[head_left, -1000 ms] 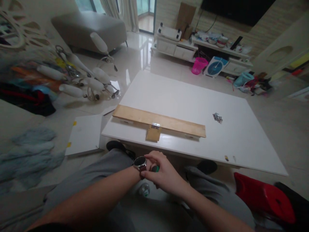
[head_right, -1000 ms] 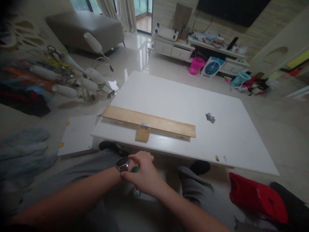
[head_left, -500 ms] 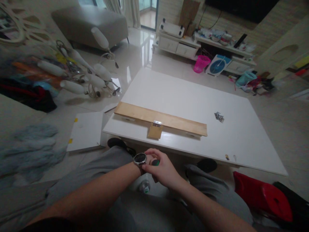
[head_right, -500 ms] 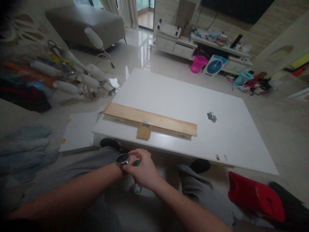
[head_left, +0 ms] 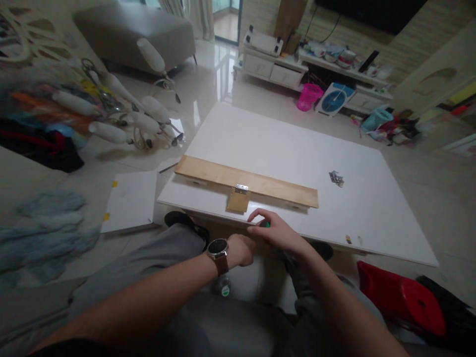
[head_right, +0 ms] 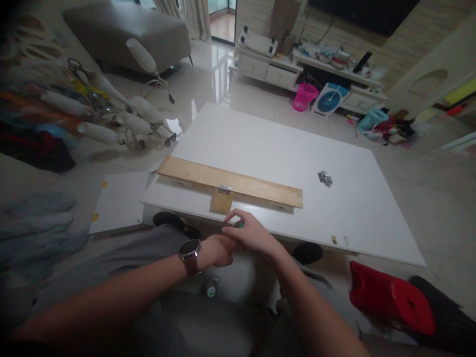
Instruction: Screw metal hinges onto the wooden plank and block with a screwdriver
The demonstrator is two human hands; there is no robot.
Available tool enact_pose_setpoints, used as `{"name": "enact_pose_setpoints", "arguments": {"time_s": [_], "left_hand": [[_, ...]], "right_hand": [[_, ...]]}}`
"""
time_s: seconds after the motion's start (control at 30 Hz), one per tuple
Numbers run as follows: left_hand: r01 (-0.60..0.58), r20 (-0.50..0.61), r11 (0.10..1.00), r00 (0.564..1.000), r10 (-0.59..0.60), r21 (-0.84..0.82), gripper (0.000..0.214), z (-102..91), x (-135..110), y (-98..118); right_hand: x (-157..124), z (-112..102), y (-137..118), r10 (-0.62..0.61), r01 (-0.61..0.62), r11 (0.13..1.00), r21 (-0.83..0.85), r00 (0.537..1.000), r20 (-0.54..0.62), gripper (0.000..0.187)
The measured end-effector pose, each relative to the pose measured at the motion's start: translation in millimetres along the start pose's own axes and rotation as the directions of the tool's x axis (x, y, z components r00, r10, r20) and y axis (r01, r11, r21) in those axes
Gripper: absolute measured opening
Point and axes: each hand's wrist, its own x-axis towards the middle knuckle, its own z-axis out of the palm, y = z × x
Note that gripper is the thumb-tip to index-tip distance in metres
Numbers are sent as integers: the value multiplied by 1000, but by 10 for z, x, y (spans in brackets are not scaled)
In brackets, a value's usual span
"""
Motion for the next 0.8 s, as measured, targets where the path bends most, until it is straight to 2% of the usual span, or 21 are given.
{"name": "enact_pose_setpoints", "arguments": {"time_s": [0.03, 0.07, 0.1, 0.17, 0.2, 0.27, 0.33, 0.63, 0.8], "left_hand": [[6, 32, 1000, 999, -7, 18, 32, -11, -30, 39], [7, 56, 999, 998, -8, 32, 33, -15, -61, 81], [6, 75, 999, 997, -9, 45, 36, -13, -88, 122], [-7, 116, 997, 993, -1, 73, 41, 8, -128, 196], [-9, 146, 995, 989, -5, 96, 43, 26, -140, 226], [-11, 207, 989, 978, -20, 146, 42, 70, -150, 268], [-12, 239, 984, 971, -32, 179, 39, 117, -153, 287], [1, 209, 986, 977, -36, 164, 36, 200, -178, 313], [-7, 182, 989, 983, -20, 146, 35, 244, -133, 287]], "right_hand": [[14, -31, 22, -26, 13, 985, -175, 997, -70, 23], [29, -37, 47, -58, 8, 928, -372, 991, -123, 20], [43, -21, 75, -82, -11, 830, -558, 987, -141, 20], [71, 59, 132, -40, -20, 611, -791, 998, -56, 24], [84, 110, 156, 0, 19, 552, -834, 1000, 23, 26], [107, 208, 190, 46, 112, 530, -841, 986, 160, 28], [125, 281, 201, 60, 140, 524, -840, 978, 201, 29], [132, 377, 182, 81, 135, 484, -865, 977, 197, 32], [123, 364, 181, 74, 134, 495, -859, 978, 195, 30]]}}
